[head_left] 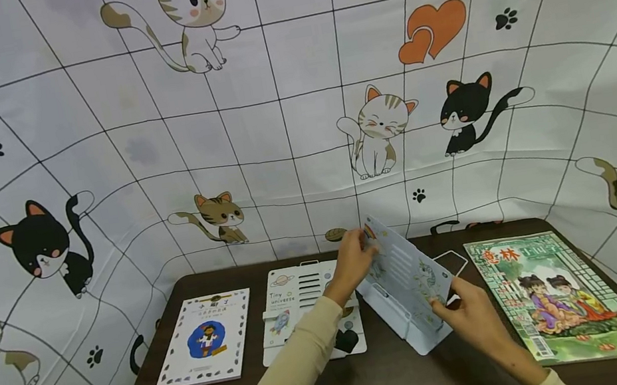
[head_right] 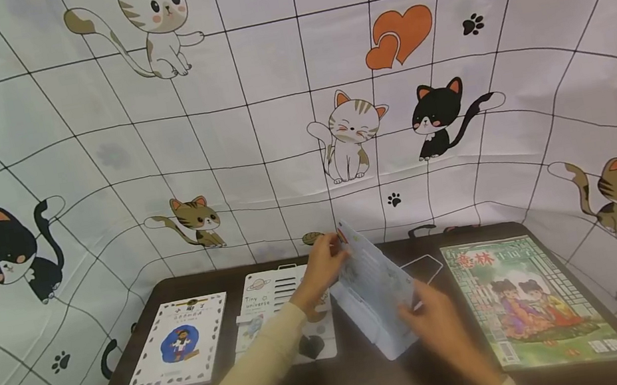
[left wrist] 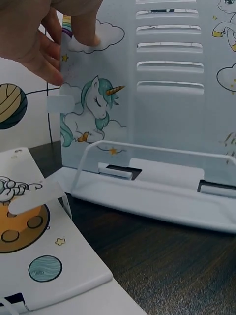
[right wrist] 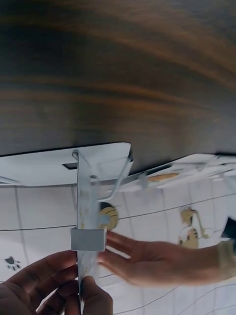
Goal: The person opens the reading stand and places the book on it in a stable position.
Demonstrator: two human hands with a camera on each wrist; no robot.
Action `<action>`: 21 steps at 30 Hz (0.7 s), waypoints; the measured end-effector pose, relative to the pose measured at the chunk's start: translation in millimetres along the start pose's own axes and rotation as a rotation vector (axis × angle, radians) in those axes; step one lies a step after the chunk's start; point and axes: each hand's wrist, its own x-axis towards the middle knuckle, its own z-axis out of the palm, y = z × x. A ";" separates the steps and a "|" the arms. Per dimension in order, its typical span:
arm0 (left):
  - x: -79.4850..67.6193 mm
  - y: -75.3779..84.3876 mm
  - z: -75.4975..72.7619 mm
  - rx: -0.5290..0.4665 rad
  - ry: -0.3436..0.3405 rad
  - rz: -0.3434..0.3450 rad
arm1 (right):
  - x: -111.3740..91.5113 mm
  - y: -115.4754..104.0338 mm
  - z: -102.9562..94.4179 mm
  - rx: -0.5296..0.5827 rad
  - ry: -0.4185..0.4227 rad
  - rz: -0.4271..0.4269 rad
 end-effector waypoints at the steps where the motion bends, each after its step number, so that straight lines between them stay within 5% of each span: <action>1: 0.4 0.6 -0.1 0.004 -0.002 -0.003 | -0.7 -2.9 2.4 -0.011 0.003 -0.016; 12: 3.9 11.7 2.3 -0.073 -0.074 0.033 | 1.9 -26.8 31.4 -0.011 0.006 -0.180; 21: 4.8 19.8 1.3 -0.106 -0.130 0.071 | 6.3 -31.0 56.4 0.017 -0.010 -0.187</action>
